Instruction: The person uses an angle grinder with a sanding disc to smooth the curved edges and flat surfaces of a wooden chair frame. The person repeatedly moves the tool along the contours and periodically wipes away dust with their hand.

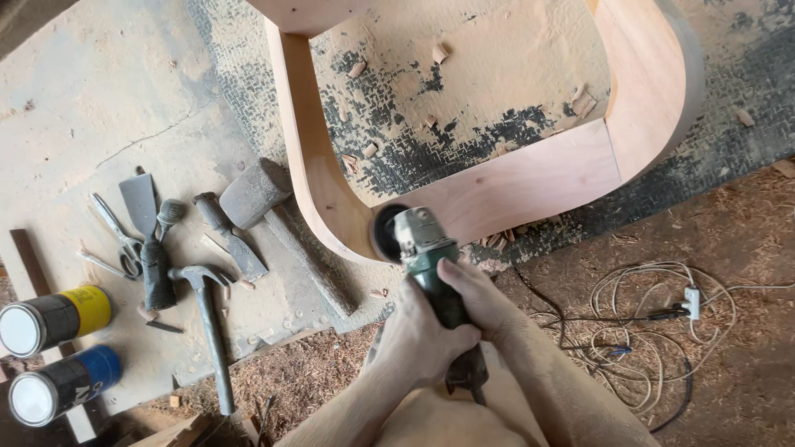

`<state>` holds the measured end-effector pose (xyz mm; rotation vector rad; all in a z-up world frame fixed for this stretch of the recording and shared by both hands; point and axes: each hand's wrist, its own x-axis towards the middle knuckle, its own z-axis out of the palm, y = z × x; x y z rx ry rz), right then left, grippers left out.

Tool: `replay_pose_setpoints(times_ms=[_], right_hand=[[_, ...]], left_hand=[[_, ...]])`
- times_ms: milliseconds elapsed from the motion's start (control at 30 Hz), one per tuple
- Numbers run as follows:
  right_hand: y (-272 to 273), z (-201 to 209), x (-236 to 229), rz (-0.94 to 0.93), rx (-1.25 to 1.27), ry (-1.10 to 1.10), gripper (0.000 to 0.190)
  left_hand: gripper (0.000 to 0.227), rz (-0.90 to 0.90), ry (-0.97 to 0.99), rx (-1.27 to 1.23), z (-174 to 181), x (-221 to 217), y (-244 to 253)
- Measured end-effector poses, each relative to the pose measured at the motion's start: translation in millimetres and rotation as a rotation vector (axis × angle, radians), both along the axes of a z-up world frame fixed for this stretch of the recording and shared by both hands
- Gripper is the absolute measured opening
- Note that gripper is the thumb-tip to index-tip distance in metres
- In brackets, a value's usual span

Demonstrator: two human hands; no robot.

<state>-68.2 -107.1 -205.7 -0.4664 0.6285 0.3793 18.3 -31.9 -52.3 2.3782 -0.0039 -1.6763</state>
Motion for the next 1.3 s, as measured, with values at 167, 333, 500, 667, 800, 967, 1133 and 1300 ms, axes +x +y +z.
replay_pose_setpoints(times_ms=[167,333,500,667,800,967,1133,1300], right_hand=[[21.1,13.9,8.4,-0.001,0.242,-0.133,0.087],[36.8,28.7,17.7,0.076,0.308,-0.214,0.089],[53.7,52.6,37.3,0.142,0.25,-0.458,0.085],[31.2,63.3,29.0,0.128,-0.045,-0.583,0.07],[-7.4,57.2,11.0,0.176,-0.314,-0.215,0.049],[-34.7,43.4,-14.9,-0.044,-0.519,0.209,0.04],[-51.6,10.1,-32.5,0.012,-0.744,0.218,0.036],[-33.0,-9.5,-37.4,0.043,-0.559,0.166,0.044]], left_hand=[[0.102,0.068,-0.028,0.137,28.5,-0.9,8.4],[0.103,0.226,-0.161,-0.004,38.8,-5.2,26.2],[0.112,0.312,-0.355,0.084,50.1,-17.6,53.5],[0.11,0.373,-0.349,-0.258,24.7,-29.5,64.5],[0.102,0.209,-0.126,-0.35,-15.3,-24.7,46.1],[0.105,0.218,0.178,-0.574,-71.1,-21.0,-2.6],[0.119,0.035,0.168,-0.508,-96.4,-23.3,-15.6],[0.117,0.03,0.137,-0.268,-74.8,-23.8,-13.6]])
